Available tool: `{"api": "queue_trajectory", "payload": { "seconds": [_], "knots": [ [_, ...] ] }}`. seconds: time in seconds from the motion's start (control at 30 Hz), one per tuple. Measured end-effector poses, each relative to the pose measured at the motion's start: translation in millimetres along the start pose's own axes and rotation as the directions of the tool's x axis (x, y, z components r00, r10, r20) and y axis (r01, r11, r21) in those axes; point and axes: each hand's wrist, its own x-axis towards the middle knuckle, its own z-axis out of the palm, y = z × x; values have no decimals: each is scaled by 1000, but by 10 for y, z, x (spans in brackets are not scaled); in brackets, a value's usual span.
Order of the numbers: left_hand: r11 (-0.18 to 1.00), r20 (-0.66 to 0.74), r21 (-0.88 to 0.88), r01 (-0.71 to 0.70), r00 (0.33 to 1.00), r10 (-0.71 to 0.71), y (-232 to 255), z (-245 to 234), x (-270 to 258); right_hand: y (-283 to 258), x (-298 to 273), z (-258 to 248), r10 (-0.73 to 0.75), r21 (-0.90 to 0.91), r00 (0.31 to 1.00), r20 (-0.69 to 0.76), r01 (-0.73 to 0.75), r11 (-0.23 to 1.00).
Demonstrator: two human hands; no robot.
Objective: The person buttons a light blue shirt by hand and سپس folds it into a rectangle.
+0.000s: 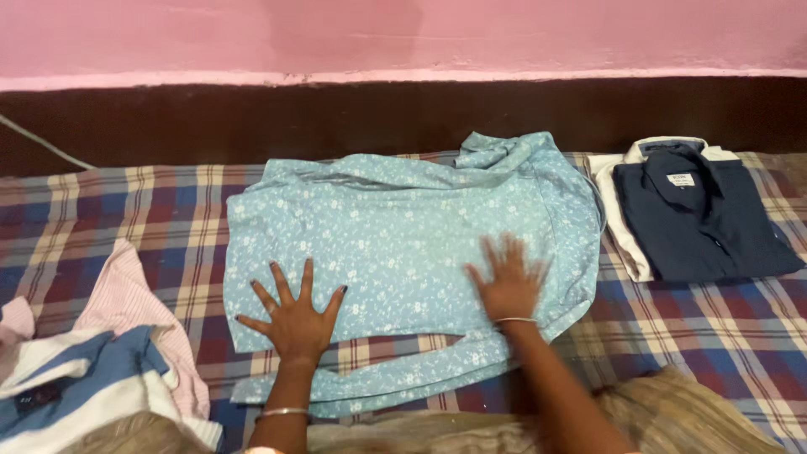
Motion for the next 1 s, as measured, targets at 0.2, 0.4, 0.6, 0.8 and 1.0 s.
{"api": "queue_trajectory", "payload": {
  "seconds": [0.2, 0.4, 0.6, 0.8, 1.0],
  "knots": [
    [999, -57, -30, -23, 998, 21, -1, 73, -6, 869, -51, -249, 167, -34, 979, 114, -164, 986],
    [998, -133, -32, -61, 989, 56, -13, 108, 0, 801, 7, -295, 244, -28, 946, 213, -244, 969],
    [999, -82, -27, -30, 996, 28, 10, 50, 12, -244, 51, -194, -7, 59, 997, 71, 3, 998],
    [1000, -78, -10, 6, 997, -7, 5, 47, 22, -1893, -103, 24, -352, 343, 933, 72, 308, 887],
    [1000, -110, -22, -18, 994, 15, 15, 40, 29, -1385, 149, 243, -306, 105, 948, 89, 297, 949]
  ]
}}
